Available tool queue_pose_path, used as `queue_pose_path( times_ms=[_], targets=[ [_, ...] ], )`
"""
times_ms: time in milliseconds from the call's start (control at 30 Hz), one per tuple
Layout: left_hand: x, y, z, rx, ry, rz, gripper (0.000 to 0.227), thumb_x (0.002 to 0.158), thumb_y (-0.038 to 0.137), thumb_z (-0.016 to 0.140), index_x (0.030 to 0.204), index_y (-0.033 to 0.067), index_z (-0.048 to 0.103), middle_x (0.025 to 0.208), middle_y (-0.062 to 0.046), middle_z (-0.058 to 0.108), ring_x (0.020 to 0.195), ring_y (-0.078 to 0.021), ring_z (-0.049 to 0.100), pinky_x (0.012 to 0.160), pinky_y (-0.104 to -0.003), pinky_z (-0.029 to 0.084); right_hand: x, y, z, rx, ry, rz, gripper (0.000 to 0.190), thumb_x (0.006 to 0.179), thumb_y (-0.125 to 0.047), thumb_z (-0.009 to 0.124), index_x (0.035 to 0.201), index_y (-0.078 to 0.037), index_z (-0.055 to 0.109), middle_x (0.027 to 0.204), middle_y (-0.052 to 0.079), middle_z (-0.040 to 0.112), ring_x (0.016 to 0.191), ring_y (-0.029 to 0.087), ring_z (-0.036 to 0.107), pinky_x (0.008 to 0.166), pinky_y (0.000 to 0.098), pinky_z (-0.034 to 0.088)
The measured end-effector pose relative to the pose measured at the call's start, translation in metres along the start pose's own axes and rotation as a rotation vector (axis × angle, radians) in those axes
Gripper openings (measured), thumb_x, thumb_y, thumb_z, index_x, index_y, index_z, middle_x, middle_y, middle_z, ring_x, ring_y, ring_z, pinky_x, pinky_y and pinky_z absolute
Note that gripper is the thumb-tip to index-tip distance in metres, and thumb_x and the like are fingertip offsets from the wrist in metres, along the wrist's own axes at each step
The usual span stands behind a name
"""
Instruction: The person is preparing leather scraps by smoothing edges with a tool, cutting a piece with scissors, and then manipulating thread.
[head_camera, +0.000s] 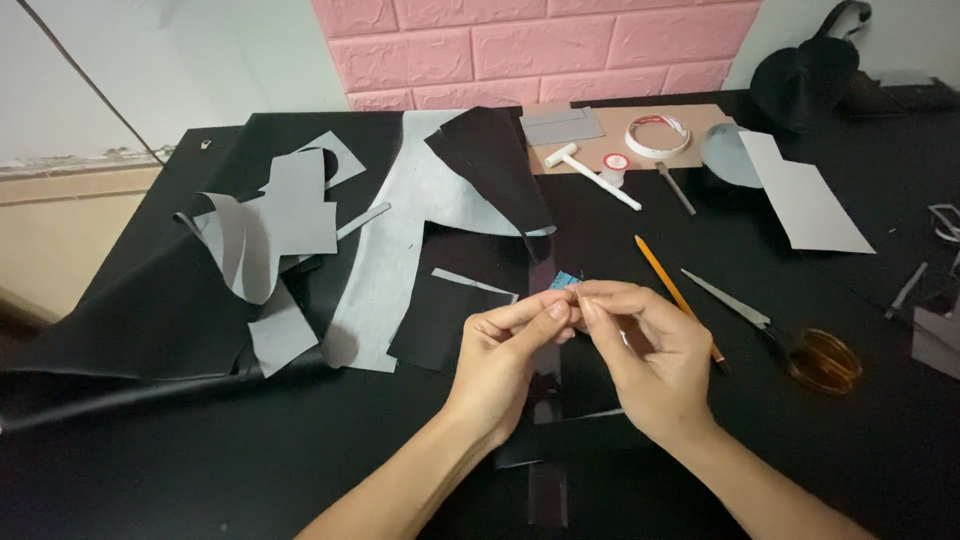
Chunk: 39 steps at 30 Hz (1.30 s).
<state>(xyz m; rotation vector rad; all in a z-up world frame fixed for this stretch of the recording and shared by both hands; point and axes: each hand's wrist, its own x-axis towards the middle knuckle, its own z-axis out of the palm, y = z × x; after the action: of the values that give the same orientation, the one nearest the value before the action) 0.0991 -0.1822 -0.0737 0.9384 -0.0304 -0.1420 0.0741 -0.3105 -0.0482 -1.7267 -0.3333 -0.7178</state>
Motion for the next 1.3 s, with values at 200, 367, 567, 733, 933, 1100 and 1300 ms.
queue_pose_path(
  times_ms=[200,367,567,733,933,1100,1300],
  targets=[
    [0.001,-0.004,-0.002,-0.005,0.005,0.014,0.028,0.087,0.001,0.077,0.113,-0.01,0.074,0.088,-0.022,0.079,0.077,-0.0197,0.077,0.079,-0.029,0.06,0.0,0.001,-0.001,-0.018,-0.002,0.012,0.008,0.087,0.006,0.067,0.092,0.009,0.074,0.087,0.027,0.077,0.078,0.039,0.078,0.065,0.0409,0.063],
    [-0.004,0.005,0.004,0.004,0.008,0.016,0.028,0.087,0.001,0.077,0.113,-0.0079,0.075,0.09,-0.022,0.08,0.078,-0.021,0.077,0.08,-0.03,0.06,0.001,-0.007,0.001,-0.026,0.002,0.018,0.008,0.088,0.004,0.068,0.091,0.007,0.075,0.087,0.024,0.078,0.077,0.033,0.079,0.066,0.0392,0.064],
    [0.0,-0.003,0.002,-0.008,0.009,0.037,0.027,0.087,0.001,0.078,0.112,-0.0089,0.075,0.09,-0.021,0.08,0.078,-0.0195,0.077,0.079,-0.029,0.06,-0.001,0.0,0.0,-0.027,0.007,0.022,0.008,0.088,0.006,0.068,0.092,0.008,0.074,0.086,0.026,0.077,0.076,0.036,0.078,0.064,0.0392,0.063],
    [-0.005,0.005,0.006,0.006,0.009,0.027,0.027,0.086,0.001,0.078,0.112,-0.0077,0.076,0.091,-0.022,0.08,0.078,-0.0194,0.076,0.081,-0.028,0.058,0.0,-0.005,0.001,-0.029,0.008,0.024,0.009,0.088,0.004,0.068,0.093,0.007,0.075,0.086,0.024,0.078,0.074,0.032,0.079,0.065,0.0385,0.064],
    [-0.004,0.002,0.004,0.007,0.014,0.041,0.027,0.086,0.001,0.078,0.112,-0.0074,0.076,0.091,-0.021,0.08,0.079,-0.0182,0.076,0.08,-0.028,0.059,0.001,-0.005,0.001,-0.036,-0.003,0.024,0.009,0.088,0.006,0.066,0.093,0.009,0.074,0.082,0.028,0.076,0.071,0.038,0.078,0.059,0.0386,0.064],
    [-0.005,0.005,0.006,0.025,0.02,0.036,0.027,0.085,0.0,0.079,0.111,-0.0076,0.076,0.091,-0.021,0.08,0.08,-0.0189,0.076,0.08,-0.027,0.058,0.001,-0.008,0.003,-0.037,-0.006,-0.002,0.009,0.088,0.006,0.067,0.091,0.009,0.074,0.083,0.025,0.078,0.072,0.034,0.079,0.06,0.0379,0.064],
    [-0.004,0.002,0.005,0.049,0.005,0.039,0.026,0.085,0.001,0.08,0.109,-0.0076,0.077,0.092,-0.022,0.08,0.084,-0.0204,0.076,0.08,-0.029,0.058,0.001,-0.006,0.001,0.015,-0.014,0.025,0.01,0.088,0.005,0.066,0.091,0.01,0.074,0.085,0.028,0.077,0.075,0.037,0.079,0.062,0.0403,0.065]
  ],
)
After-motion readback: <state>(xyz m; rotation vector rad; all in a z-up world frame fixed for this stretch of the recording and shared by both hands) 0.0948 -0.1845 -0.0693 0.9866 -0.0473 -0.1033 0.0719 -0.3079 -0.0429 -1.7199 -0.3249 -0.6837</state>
